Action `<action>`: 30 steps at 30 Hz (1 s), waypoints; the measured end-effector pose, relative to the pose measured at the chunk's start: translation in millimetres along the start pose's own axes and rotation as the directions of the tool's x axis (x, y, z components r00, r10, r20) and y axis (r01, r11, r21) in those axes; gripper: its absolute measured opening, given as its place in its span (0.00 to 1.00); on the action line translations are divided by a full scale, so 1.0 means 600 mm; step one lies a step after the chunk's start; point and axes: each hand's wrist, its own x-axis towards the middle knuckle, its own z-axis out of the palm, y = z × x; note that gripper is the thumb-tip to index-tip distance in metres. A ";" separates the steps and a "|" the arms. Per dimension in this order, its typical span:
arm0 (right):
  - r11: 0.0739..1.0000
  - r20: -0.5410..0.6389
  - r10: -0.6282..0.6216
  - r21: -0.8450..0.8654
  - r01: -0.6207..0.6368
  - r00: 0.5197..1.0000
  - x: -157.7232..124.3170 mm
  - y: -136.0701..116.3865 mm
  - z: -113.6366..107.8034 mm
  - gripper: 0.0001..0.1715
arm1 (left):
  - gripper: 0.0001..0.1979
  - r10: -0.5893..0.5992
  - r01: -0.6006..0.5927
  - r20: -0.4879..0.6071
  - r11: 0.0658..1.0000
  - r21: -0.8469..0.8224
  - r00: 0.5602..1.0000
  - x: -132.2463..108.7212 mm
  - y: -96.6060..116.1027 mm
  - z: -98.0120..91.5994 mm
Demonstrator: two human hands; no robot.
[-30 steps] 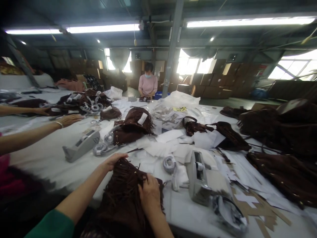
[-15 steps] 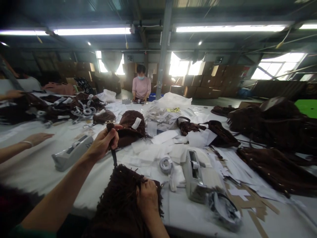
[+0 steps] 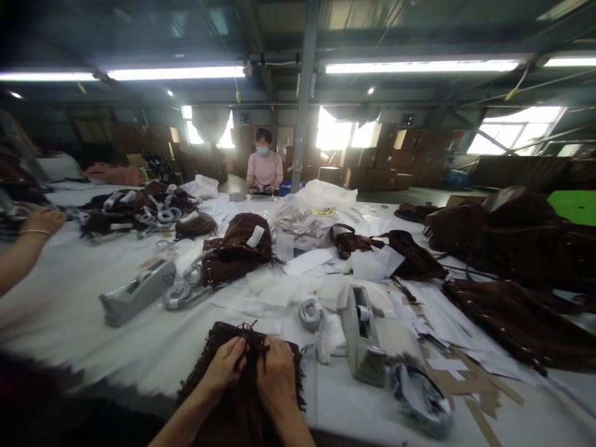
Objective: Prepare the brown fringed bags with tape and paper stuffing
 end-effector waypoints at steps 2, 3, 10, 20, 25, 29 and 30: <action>0.978 0.013 0.091 0.186 -0.092 0.996 0.007 0.001 -0.010 0.21 | 0.23 0.022 -0.022 0.021 1.000 -0.021 1.000 0.006 -0.008 -0.010; 0.948 0.043 0.148 0.280 -0.154 0.988 0.012 0.002 -0.016 0.23 | 0.22 0.072 -0.072 0.069 0.997 -0.004 0.995 0.006 -0.006 -0.012; 0.793 0.194 0.218 0.536 -0.290 0.956 0.040 0.001 -0.047 0.27 | 0.20 0.211 -0.246 0.255 0.963 0.113 0.944 0.006 0.013 -0.007; 0.819 0.133 0.163 0.535 -0.209 0.978 0.026 -0.007 -0.028 0.19 | 0.23 0.084 -0.061 0.229 0.992 -0.107 0.970 0.010 0.015 -0.023; 0.817 0.132 0.168 0.536 -0.213 0.977 0.021 -0.004 -0.021 0.18 | 0.23 0.057 -0.063 0.240 0.998 0.017 0.969 0.014 0.008 -0.021; 0.864 0.085 0.165 0.468 -0.186 0.983 0.013 -0.011 -0.023 0.17 | 0.24 0.053 -0.060 0.168 0.998 0.033 0.984 0.015 0.002 -0.007; 0.876 0.075 0.161 0.449 -0.178 0.984 0.011 -0.013 -0.023 0.17 | 0.24 0.064 -0.067 0.135 0.997 0.022 0.989 0.015 0.002 -0.003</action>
